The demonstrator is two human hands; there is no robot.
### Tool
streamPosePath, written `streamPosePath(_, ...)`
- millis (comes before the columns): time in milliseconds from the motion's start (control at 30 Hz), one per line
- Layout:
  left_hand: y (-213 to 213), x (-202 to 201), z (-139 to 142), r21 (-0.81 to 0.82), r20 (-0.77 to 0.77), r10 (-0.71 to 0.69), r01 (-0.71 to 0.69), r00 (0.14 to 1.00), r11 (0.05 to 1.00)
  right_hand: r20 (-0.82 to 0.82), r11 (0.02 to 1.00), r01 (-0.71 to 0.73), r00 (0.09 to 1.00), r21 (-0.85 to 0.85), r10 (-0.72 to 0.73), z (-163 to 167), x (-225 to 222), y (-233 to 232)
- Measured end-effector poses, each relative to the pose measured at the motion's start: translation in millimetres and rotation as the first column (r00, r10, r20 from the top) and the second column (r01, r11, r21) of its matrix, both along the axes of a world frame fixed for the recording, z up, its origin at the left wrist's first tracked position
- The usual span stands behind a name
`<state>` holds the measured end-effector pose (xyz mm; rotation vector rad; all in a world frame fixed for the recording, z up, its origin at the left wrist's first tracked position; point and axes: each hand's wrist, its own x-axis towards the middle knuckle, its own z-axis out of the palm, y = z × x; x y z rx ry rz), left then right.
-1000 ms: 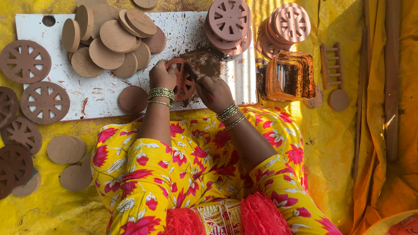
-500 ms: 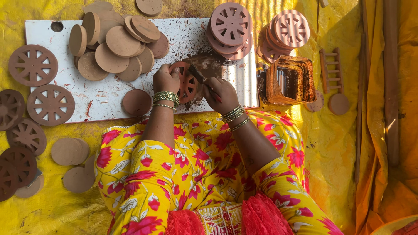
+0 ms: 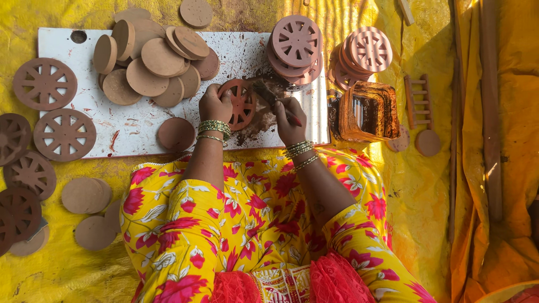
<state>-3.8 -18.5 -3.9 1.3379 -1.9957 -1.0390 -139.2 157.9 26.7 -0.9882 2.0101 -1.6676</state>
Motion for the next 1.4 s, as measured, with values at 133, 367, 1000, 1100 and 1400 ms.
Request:
streamPosePath(133,1,-3,-1,-0.006,-0.026,-0.021,0.021,0.999,1.000,0.155,0.991,-0.115,0.980,-0.066,0.124,-23,13,-6)
streamPosePath(367,1,-4,0,-0.012,-0.012,-0.034,0.034,0.999,0.999,0.068,0.978,-0.189,0.981,0.089,0.183,-2,13,-7)
streamPosePath(1000,2,-5,-7,0.048,0.086,0.000,-0.004,0.996,0.999,-0.304,0.977,-0.185,0.930,0.103,0.208,18,19,-1)
streamPosePath(1100,1,-4,-6,-0.039,0.084,-0.018,0.021,0.996,0.999,-0.225,0.978,-0.170,0.955,0.120,0.193,18,20,3)
streamPosePath(1400,4,-5,-2,0.004,0.117,-0.055,0.055,0.992,0.998,-0.141,0.994,-0.102,0.984,0.043,0.107,14,18,1)
